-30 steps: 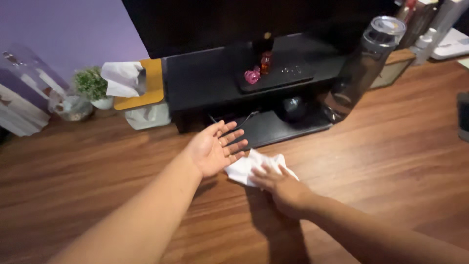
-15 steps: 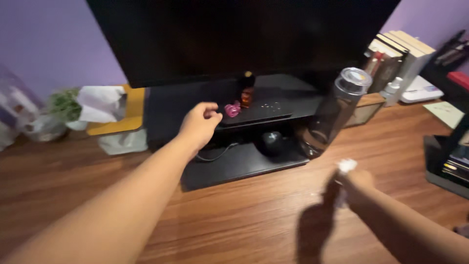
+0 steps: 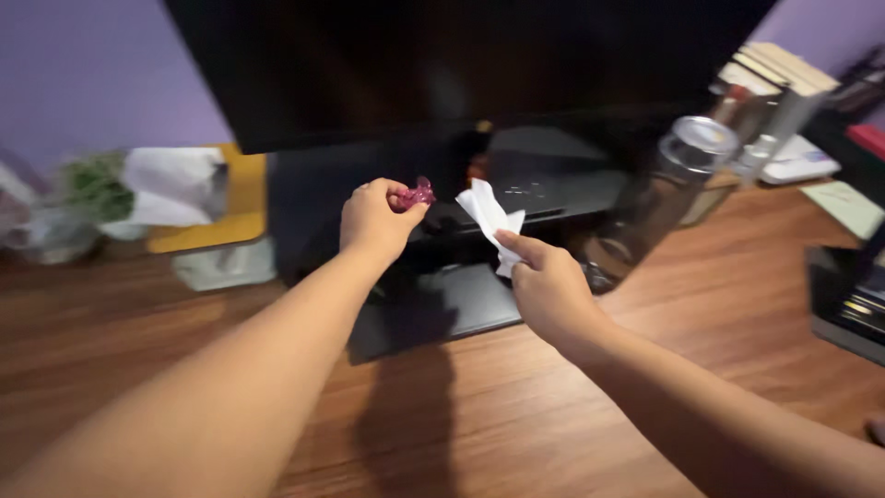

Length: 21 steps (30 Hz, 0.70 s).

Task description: The person tidies a desk by rearranging books in a row, placing small items like scissors and a notebook into holders, and then wipes the wooden surface with a cloth after spraying it.

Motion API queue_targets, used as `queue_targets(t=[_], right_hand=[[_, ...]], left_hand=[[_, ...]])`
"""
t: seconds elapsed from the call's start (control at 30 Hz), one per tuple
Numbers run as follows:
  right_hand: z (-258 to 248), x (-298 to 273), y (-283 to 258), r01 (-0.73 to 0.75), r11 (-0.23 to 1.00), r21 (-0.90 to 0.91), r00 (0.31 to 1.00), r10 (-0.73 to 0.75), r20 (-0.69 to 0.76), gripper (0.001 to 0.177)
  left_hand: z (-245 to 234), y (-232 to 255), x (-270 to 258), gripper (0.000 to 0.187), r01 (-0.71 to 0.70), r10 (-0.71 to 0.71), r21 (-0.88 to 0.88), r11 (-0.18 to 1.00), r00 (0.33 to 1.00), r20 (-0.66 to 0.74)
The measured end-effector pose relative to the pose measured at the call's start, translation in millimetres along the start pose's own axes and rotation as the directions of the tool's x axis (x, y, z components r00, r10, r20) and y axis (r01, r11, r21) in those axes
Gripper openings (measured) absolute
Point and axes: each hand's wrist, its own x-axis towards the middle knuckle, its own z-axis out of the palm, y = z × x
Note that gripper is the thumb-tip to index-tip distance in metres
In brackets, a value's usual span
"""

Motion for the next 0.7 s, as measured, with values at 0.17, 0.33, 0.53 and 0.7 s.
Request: queue_targets(t=[0.17,0.33,0.53,0.7], right_hand=[[60.1,71.6,7.1,0.777,0.436,-0.454,0.557,-0.812,0.174,0.062],[89.1,138.3,-21.2,0.580,0.489,-0.652,0.771,-0.588,0.245,0.061],[108.8,94.3,-50.6,0.367,0.654,-0.662,0.930,-0.277,0.242,0.057],[94.2,85.4,-37.5,0.732,0.540,-0.416,0.653,-0.731,0.199,0.051]], left_hand=[[-59.7,-16.6,-27.4,0.040,0.199,-0.212,-0.210,0.957,0.976,-0.041],[-120.3,-27.6,-58.5,0.035,0.315,-0.327,-0.337,0.887,0.945,0.023],[-149.4,-49.6,-73.2,0.037,0.335,-0.333,-0.399,0.853,0.940,0.077],[-146.4,-51.8,-68.5,0.039,0.382,-0.357,-0.494,0.781,0.922,0.149]])
